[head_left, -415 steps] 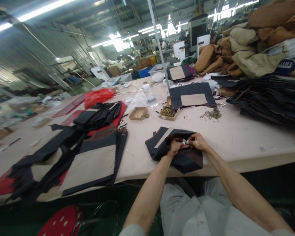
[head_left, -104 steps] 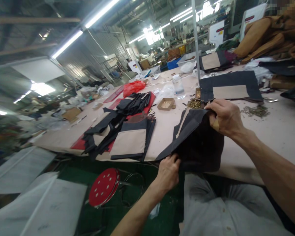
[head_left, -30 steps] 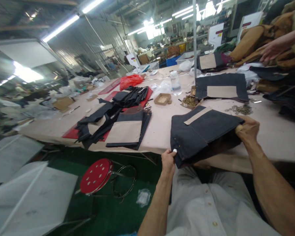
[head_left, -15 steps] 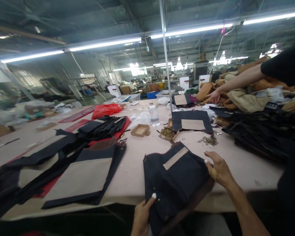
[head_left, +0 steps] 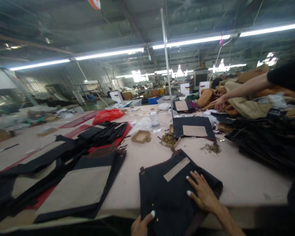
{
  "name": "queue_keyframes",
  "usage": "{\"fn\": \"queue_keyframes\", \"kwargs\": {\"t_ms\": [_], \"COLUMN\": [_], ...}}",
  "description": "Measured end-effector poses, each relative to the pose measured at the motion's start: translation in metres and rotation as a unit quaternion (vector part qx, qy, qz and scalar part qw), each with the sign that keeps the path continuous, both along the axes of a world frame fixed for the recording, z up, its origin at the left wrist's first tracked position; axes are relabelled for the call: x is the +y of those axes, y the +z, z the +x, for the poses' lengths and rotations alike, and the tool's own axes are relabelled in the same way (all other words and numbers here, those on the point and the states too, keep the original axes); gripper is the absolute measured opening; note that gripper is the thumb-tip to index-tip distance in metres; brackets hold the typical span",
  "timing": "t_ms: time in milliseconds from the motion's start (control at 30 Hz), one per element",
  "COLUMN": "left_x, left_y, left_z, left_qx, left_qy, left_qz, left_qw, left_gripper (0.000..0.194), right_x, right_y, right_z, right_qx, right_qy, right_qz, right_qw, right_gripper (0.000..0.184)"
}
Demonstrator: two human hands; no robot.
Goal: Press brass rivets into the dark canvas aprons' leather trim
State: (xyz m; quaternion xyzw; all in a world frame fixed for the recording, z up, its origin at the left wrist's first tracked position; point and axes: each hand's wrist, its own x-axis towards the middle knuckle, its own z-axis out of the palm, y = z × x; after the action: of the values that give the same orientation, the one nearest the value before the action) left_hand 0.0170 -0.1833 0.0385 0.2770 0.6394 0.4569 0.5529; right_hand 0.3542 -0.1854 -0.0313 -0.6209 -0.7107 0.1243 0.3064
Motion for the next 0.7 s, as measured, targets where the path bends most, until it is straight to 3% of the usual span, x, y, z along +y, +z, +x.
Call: {"fn": "queue_keyframes", "kwargs": {"t_ms": [100, 300, 567, 633, 700], "left_x": [-0.011, -0.009, -0.012, -0.010, -0.007], "left_y": [0.003, -0.005, -0.016, -0.017, -0.016], "left_z": [0.021, 0.030, 0.034, 0.034, 0.034], "left_qx": [-0.059, -0.129, -0.151, -0.140, -0.139], "left_qy": [0.005, 0.034, 0.034, 0.036, 0.037], "left_qz": [0.023, 0.019, 0.050, 0.051, 0.047], "left_qw": [0.998, 0.991, 0.987, 0.988, 0.988], "left_gripper": [0.028, 0.028, 0.030, 0.026, 0.021], "right_x": [-0.010, -0.035, -0.047, -0.044, -0.038], "right_y": [0.011, 0.017, 0.009, 0.020, 0.045], "right_z": [0.021, 0.047, 0.031, 0.025, 0.016], "right_qx": [0.009, 0.019, 0.027, 0.039, 0.044], "right_qy": [0.049, 0.117, 0.138, 0.139, 0.125], "right_qz": [-0.024, -0.084, 0.051, 0.084, 0.109], "right_qw": [0.998, 0.989, 0.989, 0.986, 0.985], "right_gripper": [0.067, 0.087, 0.028, 0.025, 0.025]}}
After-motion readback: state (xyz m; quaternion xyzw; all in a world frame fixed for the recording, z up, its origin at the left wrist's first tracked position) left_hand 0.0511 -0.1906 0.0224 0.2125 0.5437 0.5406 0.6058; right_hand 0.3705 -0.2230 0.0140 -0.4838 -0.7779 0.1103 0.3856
